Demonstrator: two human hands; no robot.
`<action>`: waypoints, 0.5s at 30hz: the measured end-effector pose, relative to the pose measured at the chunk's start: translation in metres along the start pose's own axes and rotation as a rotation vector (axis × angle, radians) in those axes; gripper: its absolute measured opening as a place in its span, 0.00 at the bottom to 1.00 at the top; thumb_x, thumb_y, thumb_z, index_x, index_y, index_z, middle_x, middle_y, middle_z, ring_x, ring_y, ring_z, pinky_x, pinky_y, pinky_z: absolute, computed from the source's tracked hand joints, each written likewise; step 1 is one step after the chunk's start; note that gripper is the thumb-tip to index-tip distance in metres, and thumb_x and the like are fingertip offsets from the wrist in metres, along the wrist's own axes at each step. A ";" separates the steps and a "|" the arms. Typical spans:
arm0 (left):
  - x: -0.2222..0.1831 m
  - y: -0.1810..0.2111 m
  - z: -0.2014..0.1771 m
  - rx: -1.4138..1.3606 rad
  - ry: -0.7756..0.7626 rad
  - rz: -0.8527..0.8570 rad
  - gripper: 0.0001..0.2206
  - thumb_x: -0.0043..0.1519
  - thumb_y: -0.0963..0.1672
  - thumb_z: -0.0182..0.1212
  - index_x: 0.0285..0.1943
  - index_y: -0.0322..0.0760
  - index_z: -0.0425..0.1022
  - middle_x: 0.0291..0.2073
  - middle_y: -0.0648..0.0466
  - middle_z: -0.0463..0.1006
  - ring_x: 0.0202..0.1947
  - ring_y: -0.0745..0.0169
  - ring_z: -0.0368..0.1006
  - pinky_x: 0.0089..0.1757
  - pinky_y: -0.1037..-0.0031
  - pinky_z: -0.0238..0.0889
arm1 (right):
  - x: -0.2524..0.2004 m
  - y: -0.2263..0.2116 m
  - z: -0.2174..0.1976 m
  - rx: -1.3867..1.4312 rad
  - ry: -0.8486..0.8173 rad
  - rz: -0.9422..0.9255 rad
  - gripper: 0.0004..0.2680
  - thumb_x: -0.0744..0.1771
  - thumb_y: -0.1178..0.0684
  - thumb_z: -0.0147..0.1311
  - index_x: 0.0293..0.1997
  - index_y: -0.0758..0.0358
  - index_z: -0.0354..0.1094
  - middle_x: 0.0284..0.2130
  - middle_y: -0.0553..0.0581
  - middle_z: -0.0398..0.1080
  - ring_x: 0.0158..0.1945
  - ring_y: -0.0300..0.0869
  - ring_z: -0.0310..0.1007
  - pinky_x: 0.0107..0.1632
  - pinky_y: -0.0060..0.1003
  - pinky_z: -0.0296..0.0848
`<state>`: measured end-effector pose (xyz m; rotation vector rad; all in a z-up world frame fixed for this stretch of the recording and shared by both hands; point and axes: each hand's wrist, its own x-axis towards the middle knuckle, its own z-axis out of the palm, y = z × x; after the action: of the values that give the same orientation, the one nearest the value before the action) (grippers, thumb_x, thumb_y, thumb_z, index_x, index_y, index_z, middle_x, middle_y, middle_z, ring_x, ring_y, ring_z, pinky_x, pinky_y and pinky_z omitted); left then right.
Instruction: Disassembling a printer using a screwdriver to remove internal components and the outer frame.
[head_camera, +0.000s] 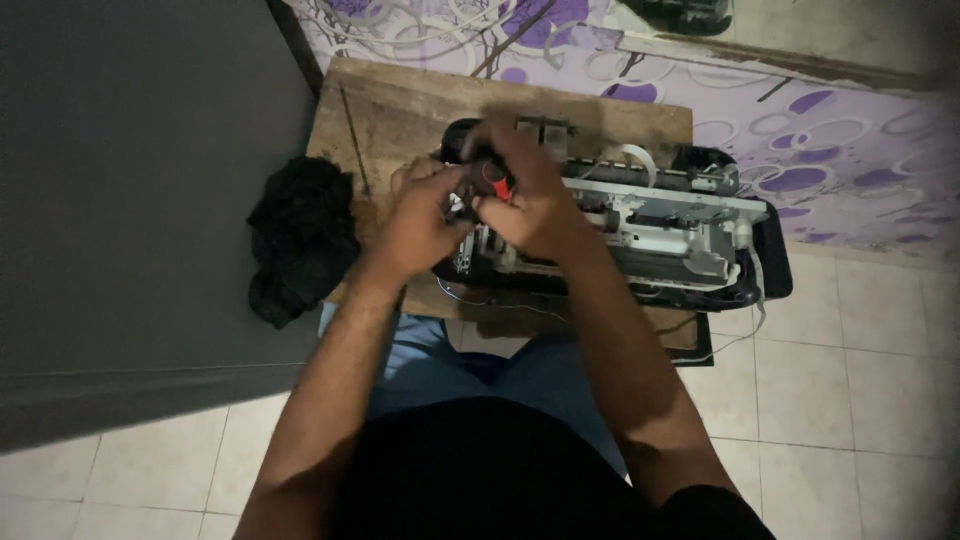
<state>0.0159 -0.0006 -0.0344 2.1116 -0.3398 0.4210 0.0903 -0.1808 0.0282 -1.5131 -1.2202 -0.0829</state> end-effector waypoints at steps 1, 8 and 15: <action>-0.004 -0.002 0.002 -0.021 -0.005 -0.042 0.21 0.53 0.37 0.72 0.57 0.38 0.77 0.43 0.47 0.81 0.51 0.42 0.71 0.57 0.57 0.47 | -0.001 -0.004 0.000 0.055 -0.032 0.024 0.17 0.62 0.67 0.53 0.55 0.62 0.63 0.38 0.62 0.64 0.41 0.59 0.69 0.52 0.55 0.67; 0.001 -0.008 0.019 0.056 0.076 -0.080 0.18 0.56 0.43 0.72 0.56 0.44 0.78 0.40 0.51 0.81 0.51 0.47 0.73 0.56 0.60 0.46 | 0.016 -0.043 -0.002 -0.225 -0.056 0.080 0.20 0.60 0.59 0.69 0.55 0.64 0.65 0.39 0.71 0.69 0.43 0.71 0.73 0.46 0.59 0.71; -0.005 0.005 0.014 0.129 0.147 -0.116 0.18 0.52 0.44 0.76 0.50 0.46 0.79 0.38 0.54 0.81 0.48 0.53 0.71 0.52 0.63 0.48 | 0.006 -0.060 0.008 -0.553 0.005 0.135 0.16 0.64 0.59 0.66 0.56 0.69 0.68 0.41 0.71 0.70 0.42 0.66 0.75 0.43 0.55 0.77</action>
<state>0.0115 -0.0145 -0.0395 2.1974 -0.1066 0.5375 0.0470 -0.1811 0.0703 -2.0667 -1.1395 -0.3576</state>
